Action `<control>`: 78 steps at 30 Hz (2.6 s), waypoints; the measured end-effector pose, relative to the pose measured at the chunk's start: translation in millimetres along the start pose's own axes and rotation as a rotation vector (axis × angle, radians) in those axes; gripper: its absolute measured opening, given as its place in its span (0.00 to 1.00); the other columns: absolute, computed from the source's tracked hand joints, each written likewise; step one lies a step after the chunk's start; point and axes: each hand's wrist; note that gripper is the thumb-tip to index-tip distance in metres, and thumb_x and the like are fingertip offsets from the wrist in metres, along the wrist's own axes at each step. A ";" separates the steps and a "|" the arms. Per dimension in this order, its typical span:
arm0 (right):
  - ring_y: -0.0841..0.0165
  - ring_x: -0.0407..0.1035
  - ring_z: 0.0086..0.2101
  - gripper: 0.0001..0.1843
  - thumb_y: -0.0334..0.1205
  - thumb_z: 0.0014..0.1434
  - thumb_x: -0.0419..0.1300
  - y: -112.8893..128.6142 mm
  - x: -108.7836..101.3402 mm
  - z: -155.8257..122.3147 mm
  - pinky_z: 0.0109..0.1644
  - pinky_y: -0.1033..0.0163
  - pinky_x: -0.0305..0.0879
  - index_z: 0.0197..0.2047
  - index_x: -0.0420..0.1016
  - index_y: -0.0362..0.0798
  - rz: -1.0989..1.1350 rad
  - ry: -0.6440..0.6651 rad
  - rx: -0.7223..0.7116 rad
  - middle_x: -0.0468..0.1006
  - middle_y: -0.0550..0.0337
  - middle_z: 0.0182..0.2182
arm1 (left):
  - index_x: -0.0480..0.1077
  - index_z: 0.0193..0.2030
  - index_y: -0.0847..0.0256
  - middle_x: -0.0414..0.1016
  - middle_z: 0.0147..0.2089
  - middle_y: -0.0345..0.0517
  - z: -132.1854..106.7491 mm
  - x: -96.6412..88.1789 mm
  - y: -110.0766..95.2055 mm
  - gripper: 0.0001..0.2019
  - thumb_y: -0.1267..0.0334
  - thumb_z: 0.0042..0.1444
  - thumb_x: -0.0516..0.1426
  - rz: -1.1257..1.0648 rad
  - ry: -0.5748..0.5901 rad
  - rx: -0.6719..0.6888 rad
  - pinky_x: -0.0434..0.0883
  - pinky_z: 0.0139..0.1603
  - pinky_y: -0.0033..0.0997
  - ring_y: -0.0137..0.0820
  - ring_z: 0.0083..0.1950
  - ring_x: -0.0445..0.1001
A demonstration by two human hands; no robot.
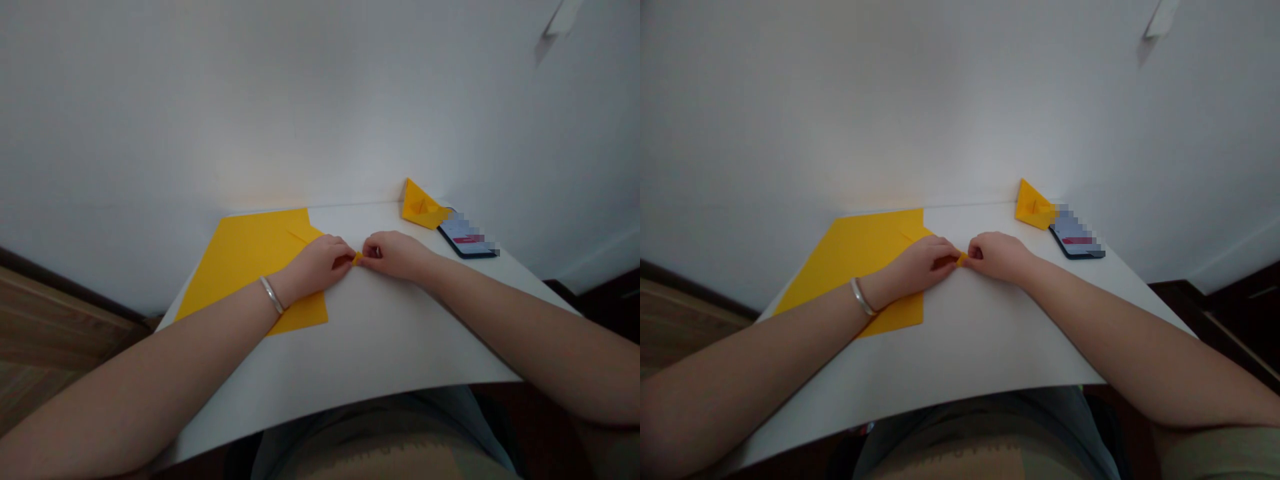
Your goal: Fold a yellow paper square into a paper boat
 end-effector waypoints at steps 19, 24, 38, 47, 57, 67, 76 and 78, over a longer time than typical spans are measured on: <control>0.69 0.69 0.29 0.14 0.50 0.55 0.57 1.5 0.9 4.5 0.30 0.65 0.58 0.33 0.77 0.50 0.038 0.030 0.109 0.80 0.60 0.31 | 0.66 0.55 0.60 0.75 0.49 0.47 3.8 1.8 -13.3 0.16 0.62 0.60 0.55 0.090 -0.019 -0.178 0.71 0.49 0.37 0.37 0.48 0.74; 0.69 0.69 0.29 0.13 0.49 0.52 0.60 -3.4 -2.8 4.0 0.29 0.66 0.58 0.33 0.78 0.50 0.097 0.083 0.147 0.80 0.61 0.30 | 0.69 0.51 0.58 0.76 0.47 0.45 4.1 0.2 -15.1 0.12 0.63 0.61 0.54 0.126 0.034 -0.166 0.70 0.49 0.38 0.38 0.48 0.73; 0.70 0.68 0.26 0.10 0.47 0.48 0.63 -14.3 -13.3 7.7 0.26 0.67 0.57 0.30 0.80 0.51 0.164 0.192 0.251 0.78 0.63 0.25 | 0.76 0.46 0.53 0.77 0.48 0.43 1.2 -3.0 -9.3 0.12 0.64 0.63 0.52 0.083 0.094 -0.088 0.69 0.51 0.37 0.34 0.48 0.73; 0.70 0.70 0.28 0.09 0.43 0.51 0.60 -17.6 -9.7 4.2 0.28 0.67 0.59 0.34 0.79 0.50 0.231 0.176 0.203 0.79 0.62 0.28 | 0.77 0.47 0.51 0.76 0.52 0.42 -3.4 -3.6 -1.6 0.14 0.65 0.63 0.51 0.116 0.094 -0.004 0.70 0.52 0.35 0.34 0.50 0.74; 0.65 0.70 0.41 0.12 0.37 0.60 0.55 -0.5 -15.7 -6.6 0.39 0.63 0.61 0.40 0.80 0.53 -0.216 0.006 -0.322 0.80 0.59 0.40 | 0.74 0.51 0.58 0.76 0.49 0.47 0.5 -2.7 -6.8 0.15 0.68 0.63 0.49 0.211 0.145 0.045 0.71 0.49 0.33 0.34 0.47 0.73; 0.64 0.74 0.35 0.14 0.35 0.61 0.52 8.9 -19.8 -10.6 0.30 0.62 0.55 0.41 0.79 0.51 -0.453 0.040 -0.372 0.81 0.58 0.37 | 0.70 0.56 0.54 0.74 0.55 0.44 -4.6 -17.4 -6.5 0.16 0.67 0.63 0.51 0.354 0.225 0.132 0.73 0.46 0.31 0.33 0.48 0.76; 0.64 0.73 0.35 0.14 0.36 0.59 0.51 17.9 -21.5 -11.3 0.30 0.62 0.55 0.34 0.78 0.48 -0.427 0.002 -0.344 0.79 0.57 0.35 | 0.72 0.48 0.63 0.75 0.48 0.51 -3.6 -19.4 -13.1 0.12 0.69 0.62 0.51 0.429 0.272 0.163 0.73 0.45 0.34 0.35 0.46 0.75; 0.64 0.73 0.34 0.14 0.36 0.58 0.50 16.4 -23.2 -11.7 0.30 0.62 0.55 0.34 0.78 0.49 -0.437 0.011 -0.331 0.79 0.57 0.36 | 0.71 0.48 0.62 0.75 0.48 0.51 -3.8 -21.1 -11.6 0.12 0.70 0.62 0.51 0.410 0.276 0.166 0.73 0.45 0.33 0.35 0.47 0.75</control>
Point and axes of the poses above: each hand's wrist, its own z-axis towards the middle knuckle, its own x-axis out of the palm, y = z × x
